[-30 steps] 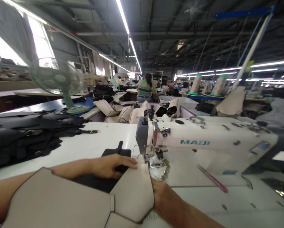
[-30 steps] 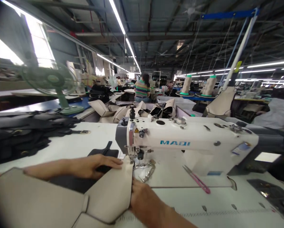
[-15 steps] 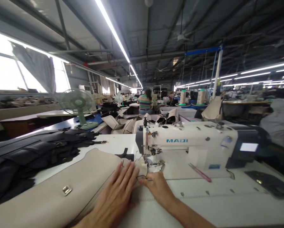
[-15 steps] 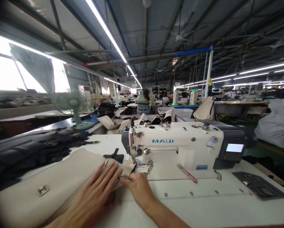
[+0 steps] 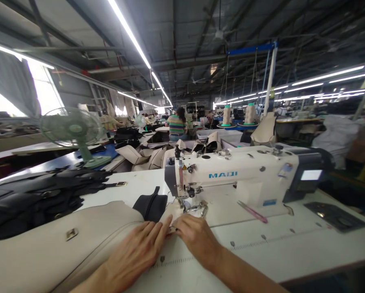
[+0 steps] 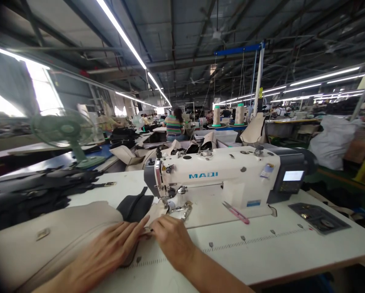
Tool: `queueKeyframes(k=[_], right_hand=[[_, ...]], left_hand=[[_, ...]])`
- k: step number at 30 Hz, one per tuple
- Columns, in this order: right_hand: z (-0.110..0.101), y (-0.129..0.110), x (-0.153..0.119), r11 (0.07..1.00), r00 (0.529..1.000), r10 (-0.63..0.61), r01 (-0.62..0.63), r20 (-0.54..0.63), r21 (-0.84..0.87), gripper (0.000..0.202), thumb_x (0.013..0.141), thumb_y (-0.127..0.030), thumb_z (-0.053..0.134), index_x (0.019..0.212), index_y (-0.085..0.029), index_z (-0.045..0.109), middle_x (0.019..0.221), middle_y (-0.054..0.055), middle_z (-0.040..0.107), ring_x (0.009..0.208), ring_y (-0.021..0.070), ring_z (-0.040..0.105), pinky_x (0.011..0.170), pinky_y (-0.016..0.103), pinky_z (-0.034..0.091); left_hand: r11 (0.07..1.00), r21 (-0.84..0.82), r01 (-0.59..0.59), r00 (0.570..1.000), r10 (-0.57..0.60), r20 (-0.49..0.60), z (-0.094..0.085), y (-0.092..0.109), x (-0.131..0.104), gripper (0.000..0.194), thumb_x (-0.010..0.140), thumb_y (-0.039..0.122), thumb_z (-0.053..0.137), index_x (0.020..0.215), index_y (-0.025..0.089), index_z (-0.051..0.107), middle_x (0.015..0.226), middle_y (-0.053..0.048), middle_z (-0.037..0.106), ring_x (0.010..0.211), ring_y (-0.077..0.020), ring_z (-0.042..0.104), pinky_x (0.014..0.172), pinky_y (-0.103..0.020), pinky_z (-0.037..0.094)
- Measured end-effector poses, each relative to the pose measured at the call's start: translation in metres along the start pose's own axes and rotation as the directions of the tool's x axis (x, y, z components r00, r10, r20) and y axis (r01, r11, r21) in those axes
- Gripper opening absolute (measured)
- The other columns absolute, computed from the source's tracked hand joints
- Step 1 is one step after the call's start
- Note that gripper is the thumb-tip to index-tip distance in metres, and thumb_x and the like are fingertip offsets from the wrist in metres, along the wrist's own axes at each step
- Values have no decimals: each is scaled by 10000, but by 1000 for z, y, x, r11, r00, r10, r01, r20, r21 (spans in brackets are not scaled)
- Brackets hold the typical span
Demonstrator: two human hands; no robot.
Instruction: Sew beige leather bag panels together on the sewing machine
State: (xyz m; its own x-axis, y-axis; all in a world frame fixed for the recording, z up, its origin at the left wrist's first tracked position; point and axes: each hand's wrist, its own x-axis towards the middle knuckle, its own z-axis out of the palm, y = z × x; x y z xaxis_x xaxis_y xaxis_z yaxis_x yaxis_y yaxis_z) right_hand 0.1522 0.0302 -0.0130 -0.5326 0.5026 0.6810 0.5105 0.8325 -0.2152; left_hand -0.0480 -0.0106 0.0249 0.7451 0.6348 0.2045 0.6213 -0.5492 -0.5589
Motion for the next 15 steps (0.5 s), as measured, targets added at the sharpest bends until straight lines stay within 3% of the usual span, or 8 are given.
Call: queueKeyframes(k=[4,7,11,15], right_hand=[[4,3,9,999,1000,20,-19,18,-40,169,938,-140,526,782,-149,590,749,27,624,715,162,595,667,248,448],[4,0,9,998,999,41,-40,11,-49,149,933,-174,557,788,-160,592,734,15,632,699,159,606,648,243,441],[2,0,3,998,998,46,-45,32,-54,152,925,-199,584,778,-162,598,711,12,630,683,160,605,638,241,447],[1,7,-9,994,990,-107,106,88,9,101,943,-180,546,902,-122,619,848,50,655,816,172,616,761,249,486]], left_hand=[[999,51,13,967,0,-254,12,-9,-4,465,932,71,348,1396,82,364,1313,-155,543,1166,-258,535,956,-394,449],[999,45,27,925,-8,-379,21,-9,-12,414,940,72,373,1346,105,450,1351,-107,525,1240,-250,470,1084,-412,310],[1000,-26,-10,927,0,-374,20,-1,-12,395,941,48,335,1304,104,481,1249,-95,600,1154,-227,529,1044,-387,350],[987,-137,-79,948,31,-318,1,12,-1,340,913,14,327,1126,113,572,995,-77,675,869,-207,614,826,-354,477]])
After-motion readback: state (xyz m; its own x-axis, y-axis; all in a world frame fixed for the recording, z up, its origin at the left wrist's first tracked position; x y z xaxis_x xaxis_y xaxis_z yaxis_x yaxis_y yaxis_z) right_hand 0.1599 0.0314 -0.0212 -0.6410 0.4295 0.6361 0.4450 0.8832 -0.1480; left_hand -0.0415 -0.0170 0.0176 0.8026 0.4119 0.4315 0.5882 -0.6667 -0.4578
